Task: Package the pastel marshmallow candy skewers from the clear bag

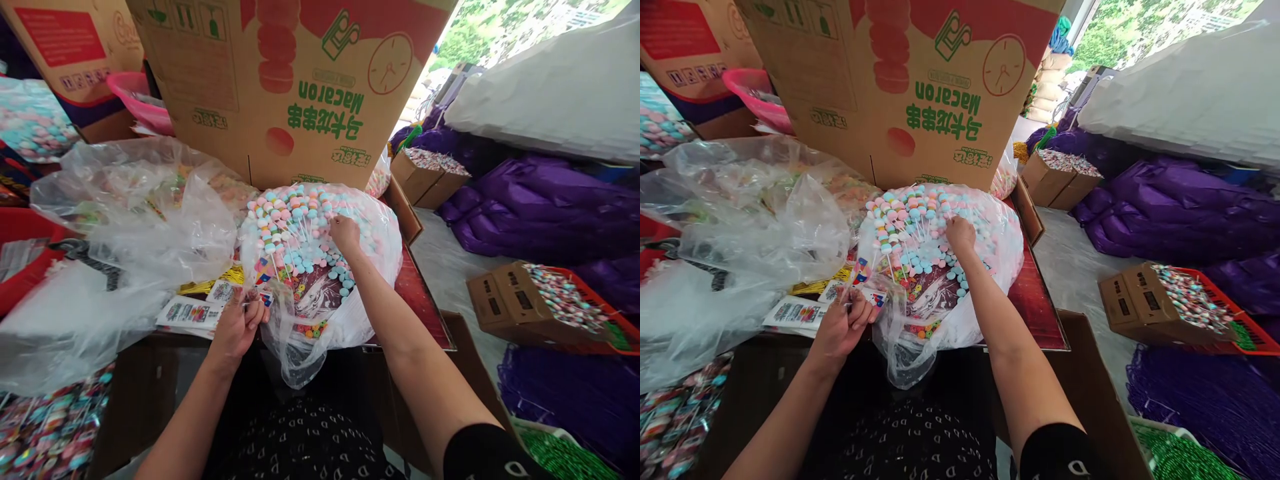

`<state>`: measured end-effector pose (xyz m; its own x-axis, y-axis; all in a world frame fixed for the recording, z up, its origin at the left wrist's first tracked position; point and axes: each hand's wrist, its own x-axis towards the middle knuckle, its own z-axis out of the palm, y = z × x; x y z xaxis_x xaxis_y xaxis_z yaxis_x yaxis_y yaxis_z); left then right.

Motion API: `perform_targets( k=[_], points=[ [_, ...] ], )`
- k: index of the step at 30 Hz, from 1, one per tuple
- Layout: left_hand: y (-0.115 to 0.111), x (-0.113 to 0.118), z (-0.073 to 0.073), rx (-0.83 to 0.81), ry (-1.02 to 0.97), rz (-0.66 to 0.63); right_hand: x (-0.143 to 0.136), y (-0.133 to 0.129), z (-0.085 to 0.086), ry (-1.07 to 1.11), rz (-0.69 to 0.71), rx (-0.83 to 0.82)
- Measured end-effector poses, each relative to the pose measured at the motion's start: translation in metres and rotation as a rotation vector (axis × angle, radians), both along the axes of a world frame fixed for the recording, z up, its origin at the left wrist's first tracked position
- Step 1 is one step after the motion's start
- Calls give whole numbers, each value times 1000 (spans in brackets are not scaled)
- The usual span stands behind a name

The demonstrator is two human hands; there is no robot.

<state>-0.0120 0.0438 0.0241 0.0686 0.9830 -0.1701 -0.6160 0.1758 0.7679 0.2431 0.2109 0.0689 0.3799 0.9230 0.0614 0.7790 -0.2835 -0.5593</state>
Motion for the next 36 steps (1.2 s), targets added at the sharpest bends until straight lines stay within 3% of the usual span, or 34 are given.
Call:
perform_targets(
  k=[5,10,15,19,24,36],
  points=[
    [3,-2,-7,22,-25,-61,13,-28,-7,221,-14,136],
    [3,-3,-11,53,9,-110,19,-94,-14,727,130,376],
    [1,-6,-8,64,78,-152,30,-167,-15,781,308,336],
    [-4,-5,-3,48,138,-159,39,-203,-10,722,398,298],
    [-10,-2,-1,82,209,-183,44,-220,-6,595,451,276],
    [-14,-16,-10,92,305,-208,61,-226,-7,322,561,261]
  ],
)
